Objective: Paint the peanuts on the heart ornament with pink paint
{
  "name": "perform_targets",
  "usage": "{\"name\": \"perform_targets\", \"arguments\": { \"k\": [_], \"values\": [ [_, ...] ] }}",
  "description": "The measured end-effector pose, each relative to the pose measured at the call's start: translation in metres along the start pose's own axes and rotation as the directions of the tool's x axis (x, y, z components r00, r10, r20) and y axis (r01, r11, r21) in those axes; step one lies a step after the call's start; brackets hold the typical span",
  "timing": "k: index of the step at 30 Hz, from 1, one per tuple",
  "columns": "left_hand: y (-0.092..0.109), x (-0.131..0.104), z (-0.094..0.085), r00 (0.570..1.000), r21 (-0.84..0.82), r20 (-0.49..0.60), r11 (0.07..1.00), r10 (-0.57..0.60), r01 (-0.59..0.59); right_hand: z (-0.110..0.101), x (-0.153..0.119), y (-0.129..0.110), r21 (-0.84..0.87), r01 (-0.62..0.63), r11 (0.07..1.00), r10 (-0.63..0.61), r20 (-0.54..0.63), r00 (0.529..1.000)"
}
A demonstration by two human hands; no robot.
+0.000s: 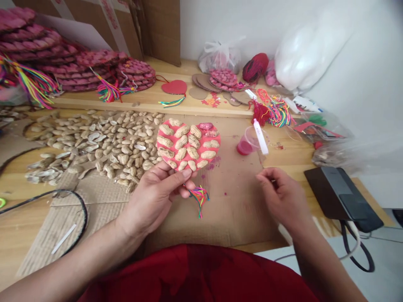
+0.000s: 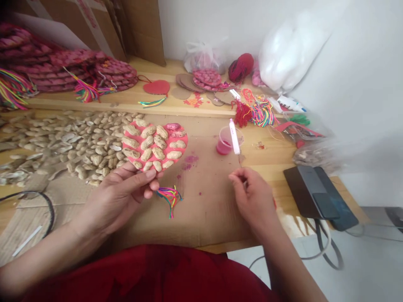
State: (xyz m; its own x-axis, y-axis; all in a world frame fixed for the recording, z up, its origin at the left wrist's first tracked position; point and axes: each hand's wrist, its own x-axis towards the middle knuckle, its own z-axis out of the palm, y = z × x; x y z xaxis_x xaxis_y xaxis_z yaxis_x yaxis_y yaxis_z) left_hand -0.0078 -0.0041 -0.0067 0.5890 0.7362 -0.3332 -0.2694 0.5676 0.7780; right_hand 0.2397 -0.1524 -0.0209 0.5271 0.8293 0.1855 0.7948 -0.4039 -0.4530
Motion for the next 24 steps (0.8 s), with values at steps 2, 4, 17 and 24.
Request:
{"name": "perform_targets", "arguments": {
  "k": [2, 4, 17, 24],
  "values": [
    [0.000, 0.000, -0.001, 1.000, -0.005, 0.000, 1.000, -0.012, 0.012, -0.013, 0.014, 0.016, -0.031, -0.070, 0.997, 0.068, -0.061, 0.996],
    [0.000, -0.001, -0.001, 1.000, -0.003, -0.007, 1.000, -0.028, 0.028, -0.023, 0.033, 0.033, -0.067, -0.118, 0.991, 0.110, -0.120, 0.987],
    [-0.002, 0.003, -0.002, 1.000, 0.001, -0.009, 1.000, -0.012, 0.012, -0.027, 0.065, 0.056, -0.118, -0.155, 0.981, 0.126, -0.217, 0.968],
    [-0.002, 0.002, -0.002, 1.000, -0.018, -0.002, 1.000, 0.001, -0.001, -0.017, 0.004, 0.006, 0.003, 0.074, 0.997, -0.074, 0.125, 0.989]
  ]
}}
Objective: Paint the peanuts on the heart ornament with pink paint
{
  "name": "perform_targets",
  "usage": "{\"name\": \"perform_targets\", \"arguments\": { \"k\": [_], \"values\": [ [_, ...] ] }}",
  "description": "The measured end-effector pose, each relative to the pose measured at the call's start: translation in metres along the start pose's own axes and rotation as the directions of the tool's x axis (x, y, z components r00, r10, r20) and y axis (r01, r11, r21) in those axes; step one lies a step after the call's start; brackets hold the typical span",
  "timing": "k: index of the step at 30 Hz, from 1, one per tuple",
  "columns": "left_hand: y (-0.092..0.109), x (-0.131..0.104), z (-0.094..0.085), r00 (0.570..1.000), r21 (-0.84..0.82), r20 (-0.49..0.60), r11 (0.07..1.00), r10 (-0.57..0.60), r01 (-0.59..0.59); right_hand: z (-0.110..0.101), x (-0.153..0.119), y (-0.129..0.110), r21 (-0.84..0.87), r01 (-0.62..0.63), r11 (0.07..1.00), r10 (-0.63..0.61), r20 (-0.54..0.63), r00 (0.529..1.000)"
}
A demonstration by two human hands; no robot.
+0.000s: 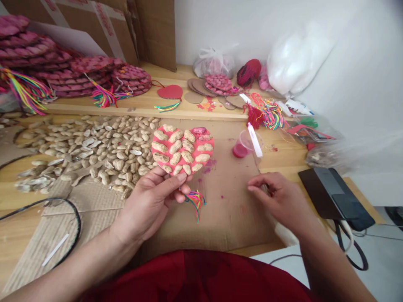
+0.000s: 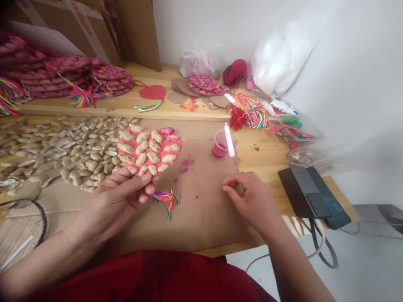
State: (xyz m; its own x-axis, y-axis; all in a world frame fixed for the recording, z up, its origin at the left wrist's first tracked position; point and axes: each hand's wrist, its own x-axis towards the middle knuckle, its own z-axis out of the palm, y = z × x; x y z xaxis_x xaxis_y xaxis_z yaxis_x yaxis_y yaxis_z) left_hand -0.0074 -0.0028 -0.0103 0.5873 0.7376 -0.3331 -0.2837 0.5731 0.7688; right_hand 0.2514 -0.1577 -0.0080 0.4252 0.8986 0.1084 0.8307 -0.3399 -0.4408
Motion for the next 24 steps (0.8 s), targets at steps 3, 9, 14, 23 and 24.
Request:
{"name": "perform_targets", "arguments": {
  "k": [3, 9, 14, 23, 24],
  "values": [
    [0.001, -0.001, 0.002, 1.000, -0.007, -0.006, 1.000, 0.000, 0.000, 0.013, -0.011, -0.017, 0.015, 0.094, 0.995, -0.095, 0.073, 0.993],
    [0.003, -0.005, 0.003, 0.999, -0.003, 0.027, 0.999, -0.039, 0.040, 0.032, -0.010, -0.024, -0.031, 0.110, 0.993, -0.109, 0.045, 0.993],
    [0.002, -0.008, 0.000, 0.988, 0.059, 0.101, 0.992, -0.120, 0.115, 0.040, -0.010, -0.025, -0.102, 0.116, 0.988, -0.114, 0.027, 0.993],
    [-0.011, -0.006, 0.002, 0.975, 0.025, 0.062, 0.977, -0.215, 0.214, -0.013, 0.050, 0.042, -0.231, -0.128, 0.965, 0.060, -0.282, 0.958],
    [-0.011, -0.006, 0.001, 0.975, 0.028, 0.055, 0.976, -0.216, 0.215, -0.017, 0.059, 0.050, -0.237, -0.153, 0.959, 0.075, -0.309, 0.948]
  ]
}}
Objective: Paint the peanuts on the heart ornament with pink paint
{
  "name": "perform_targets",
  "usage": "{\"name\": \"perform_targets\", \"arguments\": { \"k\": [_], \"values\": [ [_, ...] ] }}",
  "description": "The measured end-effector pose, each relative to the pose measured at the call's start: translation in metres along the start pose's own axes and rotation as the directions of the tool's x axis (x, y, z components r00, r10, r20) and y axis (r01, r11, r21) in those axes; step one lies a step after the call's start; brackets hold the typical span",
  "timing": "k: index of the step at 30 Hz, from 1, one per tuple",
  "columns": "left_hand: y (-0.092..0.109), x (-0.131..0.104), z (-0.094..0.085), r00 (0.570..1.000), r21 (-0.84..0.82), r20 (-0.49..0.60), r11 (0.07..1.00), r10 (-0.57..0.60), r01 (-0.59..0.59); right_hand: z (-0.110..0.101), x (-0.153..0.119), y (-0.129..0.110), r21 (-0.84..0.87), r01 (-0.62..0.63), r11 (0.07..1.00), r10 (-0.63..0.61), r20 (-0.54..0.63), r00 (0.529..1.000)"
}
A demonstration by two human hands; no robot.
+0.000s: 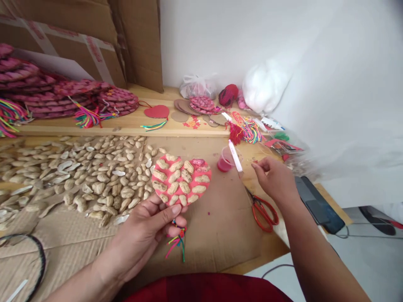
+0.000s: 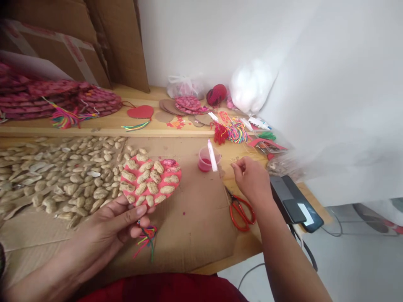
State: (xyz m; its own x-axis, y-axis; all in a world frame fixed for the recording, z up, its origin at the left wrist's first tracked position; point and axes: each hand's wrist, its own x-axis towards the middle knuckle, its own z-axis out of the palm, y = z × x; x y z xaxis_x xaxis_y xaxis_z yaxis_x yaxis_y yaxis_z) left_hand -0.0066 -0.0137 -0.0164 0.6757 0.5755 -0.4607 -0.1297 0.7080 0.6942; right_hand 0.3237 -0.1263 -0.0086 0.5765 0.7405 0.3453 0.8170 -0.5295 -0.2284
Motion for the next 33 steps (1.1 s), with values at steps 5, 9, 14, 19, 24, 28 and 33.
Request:
{"name": "perform_targets", "arguments": {
  "k": [5, 9, 14, 19, 24, 28, 33],
  "values": [
    [0.001, 0.002, -0.001, 0.999, -0.013, -0.021, 0.999, 0.037, -0.038, 0.010, 0.011, 0.005, 0.002, 0.079, 0.997, -0.078, -0.092, 0.993],
    [0.001, 0.004, -0.001, 0.999, -0.016, -0.030, 0.999, 0.029, -0.030, 0.012, -0.009, -0.013, 0.037, 0.249, 0.968, -0.243, -0.116, 0.963],
    [0.000, 0.005, 0.000, 0.998, -0.017, -0.052, 1.000, 0.025, -0.026, 0.008, -0.018, -0.030, -0.102, 0.469, 0.877, -0.480, -0.174, 0.860],
    [0.002, 0.004, 0.003, 0.998, -0.015, -0.051, 1.000, 0.020, -0.020, 0.004, -0.013, -0.036, -0.133, 0.492, 0.860, -0.508, -0.152, 0.848],
    [0.000, 0.004, 0.003, 1.000, -0.020, -0.023, 1.000, 0.016, -0.016, 0.005, -0.011, -0.035, -0.106, 0.500, 0.859, -0.511, -0.161, 0.844],
    [-0.001, 0.005, 0.002, 0.999, -0.019, -0.026, 1.000, 0.023, -0.024, 0.005, -0.010, -0.033, -0.095, 0.503, 0.859, -0.511, -0.199, 0.836],
    [-0.002, 0.005, 0.002, 0.999, -0.024, -0.013, 0.999, 0.029, -0.029, -0.018, -0.010, -0.050, 0.079, 0.378, 0.922, -0.305, -0.449, 0.840]
  ]
}}
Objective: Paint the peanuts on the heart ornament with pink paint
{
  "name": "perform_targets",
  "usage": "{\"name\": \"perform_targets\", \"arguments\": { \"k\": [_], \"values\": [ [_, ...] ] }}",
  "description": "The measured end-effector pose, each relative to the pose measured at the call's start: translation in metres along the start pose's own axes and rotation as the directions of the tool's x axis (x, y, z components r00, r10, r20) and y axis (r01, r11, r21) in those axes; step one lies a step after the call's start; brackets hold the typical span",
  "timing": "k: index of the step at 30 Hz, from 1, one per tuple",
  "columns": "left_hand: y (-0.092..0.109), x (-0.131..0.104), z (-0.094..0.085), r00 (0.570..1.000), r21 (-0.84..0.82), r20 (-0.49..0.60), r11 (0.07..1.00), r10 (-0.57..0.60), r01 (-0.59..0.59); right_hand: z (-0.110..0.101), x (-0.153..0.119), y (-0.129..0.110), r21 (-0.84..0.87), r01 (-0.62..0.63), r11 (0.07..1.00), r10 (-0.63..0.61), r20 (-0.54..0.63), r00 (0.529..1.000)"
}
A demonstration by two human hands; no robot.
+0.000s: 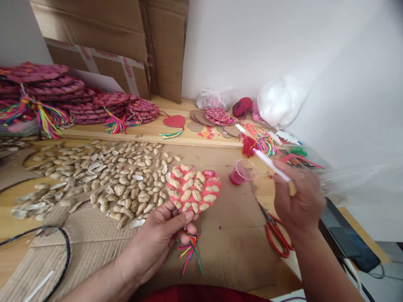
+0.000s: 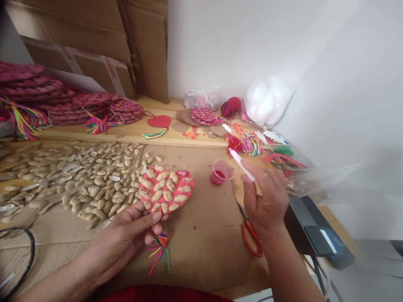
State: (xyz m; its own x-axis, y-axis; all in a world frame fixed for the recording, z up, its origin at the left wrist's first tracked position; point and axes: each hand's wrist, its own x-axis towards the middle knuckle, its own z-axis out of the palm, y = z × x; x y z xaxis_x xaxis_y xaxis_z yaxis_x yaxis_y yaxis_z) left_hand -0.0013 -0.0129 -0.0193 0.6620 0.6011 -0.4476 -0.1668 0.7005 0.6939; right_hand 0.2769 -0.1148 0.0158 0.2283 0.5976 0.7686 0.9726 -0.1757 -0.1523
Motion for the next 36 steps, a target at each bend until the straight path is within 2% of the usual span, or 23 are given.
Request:
{"name": "perform_targets", "arguments": {
  "k": [2, 4, 5, 9, 13, 16, 21, 24, 36],
  "values": [
    [0.000, 0.000, 0.000, 1.000, 0.002, 0.002, 1.000, -0.002, 0.002, -0.006, 0.010, -0.013, 0.087, -0.163, 0.983, 0.173, -0.132, 0.976],
    [0.000, -0.001, 0.001, 1.000, 0.007, -0.007, 1.000, -0.013, 0.013, -0.008, 0.019, -0.024, 0.100, -0.264, 0.959, 0.277, -0.160, 0.947],
    [0.001, -0.001, 0.002, 1.000, 0.010, -0.016, 1.000, -0.019, 0.019, -0.007, 0.023, -0.028, 0.068, -0.280, 0.958, 0.287, -0.157, 0.945],
    [0.001, 0.000, 0.003, 0.998, 0.042, -0.047, 0.998, -0.041, 0.043, 0.003, 0.033, -0.034, -0.056, -0.284, 0.957, 0.281, -0.058, 0.958],
    [-0.002, 0.002, -0.001, 0.999, 0.091, -0.036, 0.995, -0.035, 0.038, 0.013, 0.039, -0.032, -0.038, -0.353, 0.935, 0.355, 0.091, 0.930],
    [-0.004, 0.005, -0.004, 0.999, 0.158, -0.032, 0.987, -0.029, 0.034, 0.018, 0.040, -0.029, -0.034, -0.328, 0.944, 0.329, 0.172, 0.928],
    [-0.004, 0.008, -0.004, 0.999, 0.281, -0.053, 0.959, -0.006, 0.021, 0.022, 0.033, -0.021, -0.152, -0.226, 0.962, 0.254, 0.204, 0.945],
    [-0.003, 0.010, -0.002, 0.999, 0.318, -0.048, 0.948, -0.017, 0.032, 0.024, 0.028, -0.014, -0.167, -0.190, 0.967, 0.225, 0.226, 0.948],
    [0.002, 0.010, 0.005, 0.999, 0.250, -0.039, 0.968, 0.010, 0.000, 0.034, 0.024, -0.001, -0.116, -0.132, 0.984, 0.160, 0.276, 0.948]
  ]
}}
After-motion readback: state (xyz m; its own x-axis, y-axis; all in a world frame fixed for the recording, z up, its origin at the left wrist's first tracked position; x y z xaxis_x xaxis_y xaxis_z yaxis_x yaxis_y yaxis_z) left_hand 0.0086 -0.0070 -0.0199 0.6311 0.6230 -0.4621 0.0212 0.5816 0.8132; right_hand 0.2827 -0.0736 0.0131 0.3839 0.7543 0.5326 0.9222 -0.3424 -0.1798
